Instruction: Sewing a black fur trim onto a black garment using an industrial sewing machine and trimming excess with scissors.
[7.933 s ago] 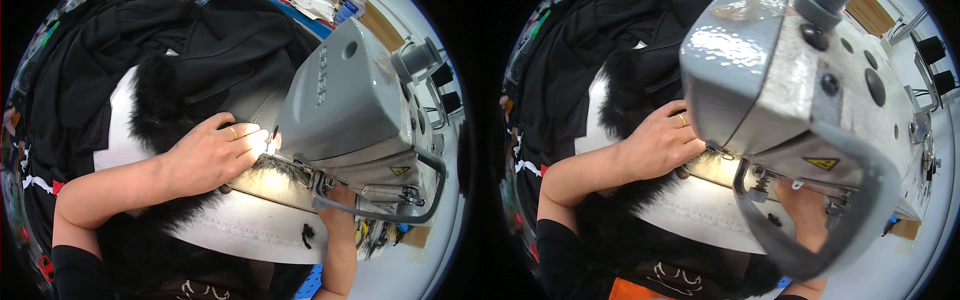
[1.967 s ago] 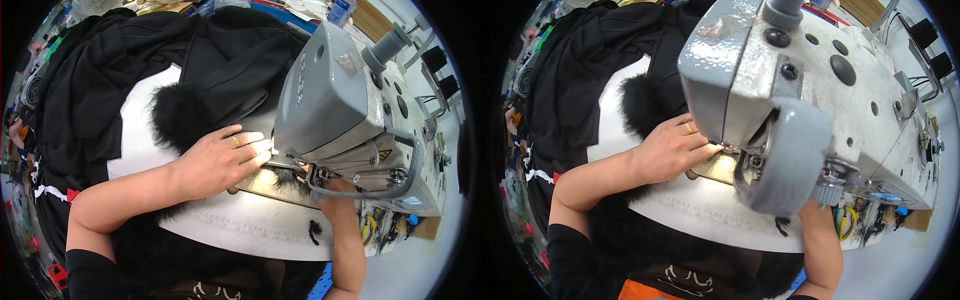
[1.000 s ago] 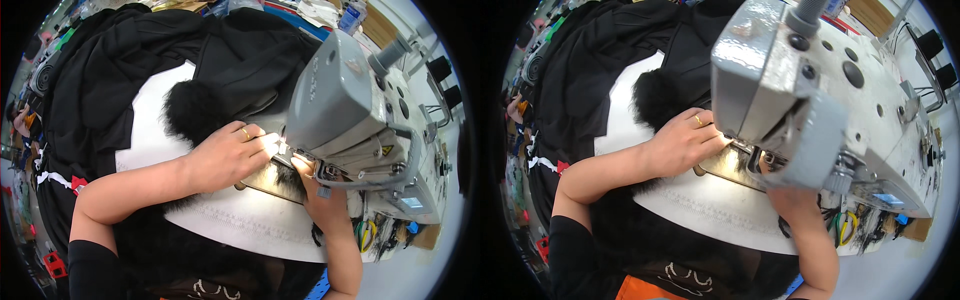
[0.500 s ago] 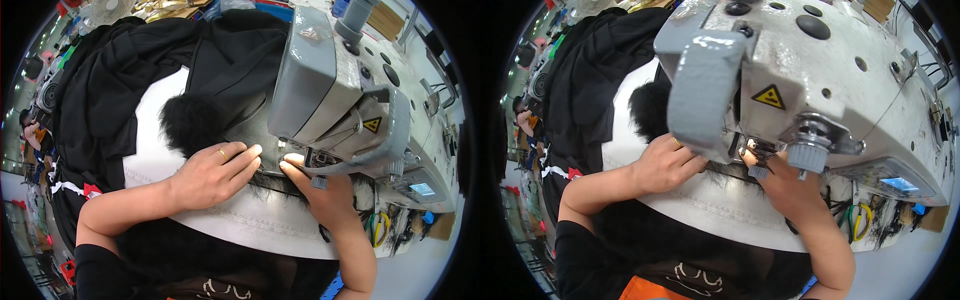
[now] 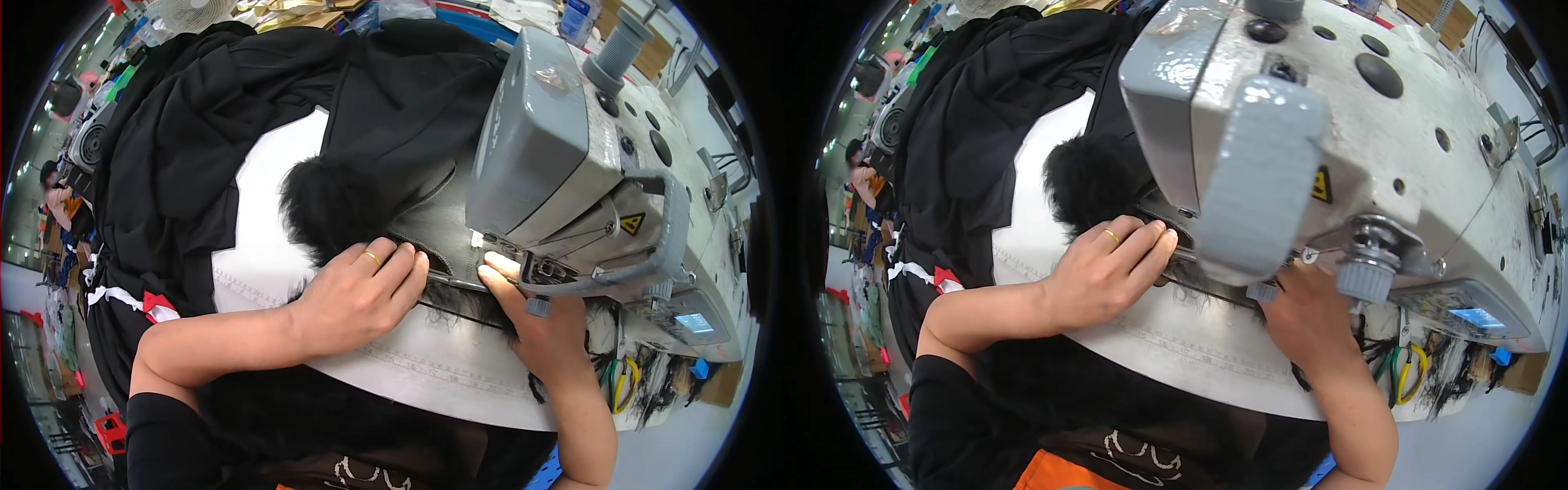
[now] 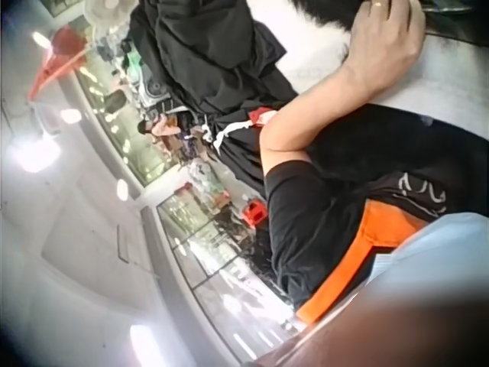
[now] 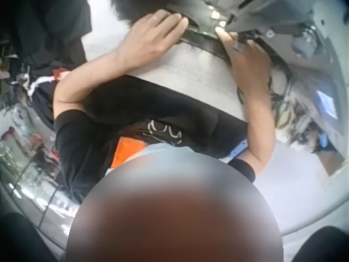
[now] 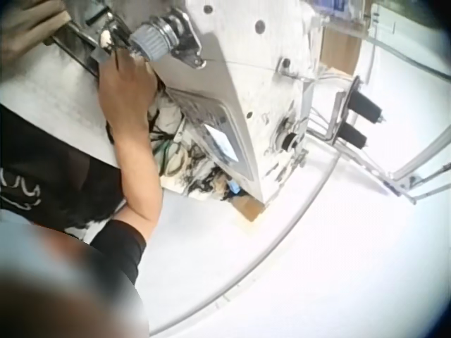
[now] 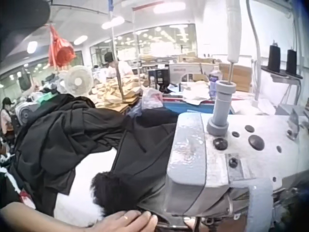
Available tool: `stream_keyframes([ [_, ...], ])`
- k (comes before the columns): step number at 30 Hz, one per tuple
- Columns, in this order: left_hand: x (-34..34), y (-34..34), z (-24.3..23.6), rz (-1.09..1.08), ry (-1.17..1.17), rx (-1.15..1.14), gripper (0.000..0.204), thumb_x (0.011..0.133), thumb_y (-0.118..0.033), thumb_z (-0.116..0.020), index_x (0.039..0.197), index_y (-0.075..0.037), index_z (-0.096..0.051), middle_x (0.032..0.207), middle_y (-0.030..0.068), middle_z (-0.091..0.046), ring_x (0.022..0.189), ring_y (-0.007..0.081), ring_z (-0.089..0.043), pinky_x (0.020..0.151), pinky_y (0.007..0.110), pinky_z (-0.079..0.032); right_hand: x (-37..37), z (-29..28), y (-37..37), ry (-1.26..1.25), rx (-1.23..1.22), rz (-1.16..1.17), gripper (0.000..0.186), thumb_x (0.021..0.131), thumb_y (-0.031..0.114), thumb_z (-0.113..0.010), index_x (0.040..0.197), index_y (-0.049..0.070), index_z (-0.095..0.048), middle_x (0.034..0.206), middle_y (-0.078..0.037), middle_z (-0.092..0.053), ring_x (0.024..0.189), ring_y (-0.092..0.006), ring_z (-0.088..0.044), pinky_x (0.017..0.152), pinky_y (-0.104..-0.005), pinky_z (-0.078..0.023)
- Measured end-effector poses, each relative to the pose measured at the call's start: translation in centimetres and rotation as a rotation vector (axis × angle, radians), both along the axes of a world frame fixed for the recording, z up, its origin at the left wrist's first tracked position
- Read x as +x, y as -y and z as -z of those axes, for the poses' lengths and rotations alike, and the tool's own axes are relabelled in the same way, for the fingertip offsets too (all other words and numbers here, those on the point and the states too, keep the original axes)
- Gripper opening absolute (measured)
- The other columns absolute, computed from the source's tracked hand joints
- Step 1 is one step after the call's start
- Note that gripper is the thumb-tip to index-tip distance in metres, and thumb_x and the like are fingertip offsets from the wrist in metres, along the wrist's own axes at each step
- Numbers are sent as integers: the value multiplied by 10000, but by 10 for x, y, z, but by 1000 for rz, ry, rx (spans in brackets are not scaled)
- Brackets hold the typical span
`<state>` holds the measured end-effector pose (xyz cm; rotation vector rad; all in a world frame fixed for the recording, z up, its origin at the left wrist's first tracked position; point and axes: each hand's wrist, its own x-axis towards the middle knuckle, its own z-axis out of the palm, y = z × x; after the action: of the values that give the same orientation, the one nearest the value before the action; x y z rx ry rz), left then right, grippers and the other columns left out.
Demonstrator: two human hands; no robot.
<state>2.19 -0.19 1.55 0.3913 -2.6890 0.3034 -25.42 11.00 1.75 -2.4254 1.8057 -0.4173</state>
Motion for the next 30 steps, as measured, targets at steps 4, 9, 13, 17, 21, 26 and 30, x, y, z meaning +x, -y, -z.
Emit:
stream_keyframes([
  [4,-11,-6,-17,-109,145,28,338,840,-122,-660,1122,62,-656,1049,142,-616,894,248,-621,746,334,-561,-3,4,3,2,-74,-20,695,648,-75,-755,1300,166,-742,1341,-40,-754,1202,-313,-715,1018,-437,-568],
  [9,-10,-5,-20,-111,281,131,299,855,-120,-655,1110,27,-609,1017,111,-543,864,226,-630,703,330,-543,-3,4,4,19,-68,-20,694,644,-63,-766,1300,165,-742,1328,-48,-758,1178,-314,-723,1001,-435,-579],
  [13,-4,-11,-20,-59,309,242,213,881,-142,-654,1043,-7,-624,1003,109,-558,883,216,-666,665,330,-547,-1,1,3,-13,-79,-27,687,646,-63,-764,1295,161,-743,1332,-52,-757,1163,-309,-730,989,-425,-584],
  [17,-9,-7,-22,-71,183,220,210,877,-143,-655,1040,-11,-639,1051,111,-573,963,242,-642,795,363,-545,-2,1,4,-3,-109,-36,683,644,-60,-764,1291,158,-743,1330,-51,-759,1146,-307,-737,975,-417,-588],
  [21,-15,-1,-9,29,-76,140,308,865,-145,-650,1125,18,-672,1209,157,-629,1098,284,-621,964,395,-518,-1,3,5,2,-88,-37,671,649,-65,-753,1282,157,-747,1314,-49,-766,1135,-304,-741,957,-411,-593],
  [26,-16,3,2,135,-38,224,385,845,-117,-665,1184,64,-680,1266,184,-656,1147,301,-647,982,405,-550,-1,4,3,12,-65,-24,659,657,-78,-738,1274,153,-751,1300,-54,-771,1130,-310,-741,956,-415,-590],
  [30,-4,4,1,133,19,162,394,859,-151,-651,1182,72,-691,1290,194,-665,1172,297,-640,982,394,-556,1,-1,4,31,-74,-32,660,660,-87,-731,1278,147,-747,1299,-51,-771,1135,-312,-737,956,-423,-587],
])
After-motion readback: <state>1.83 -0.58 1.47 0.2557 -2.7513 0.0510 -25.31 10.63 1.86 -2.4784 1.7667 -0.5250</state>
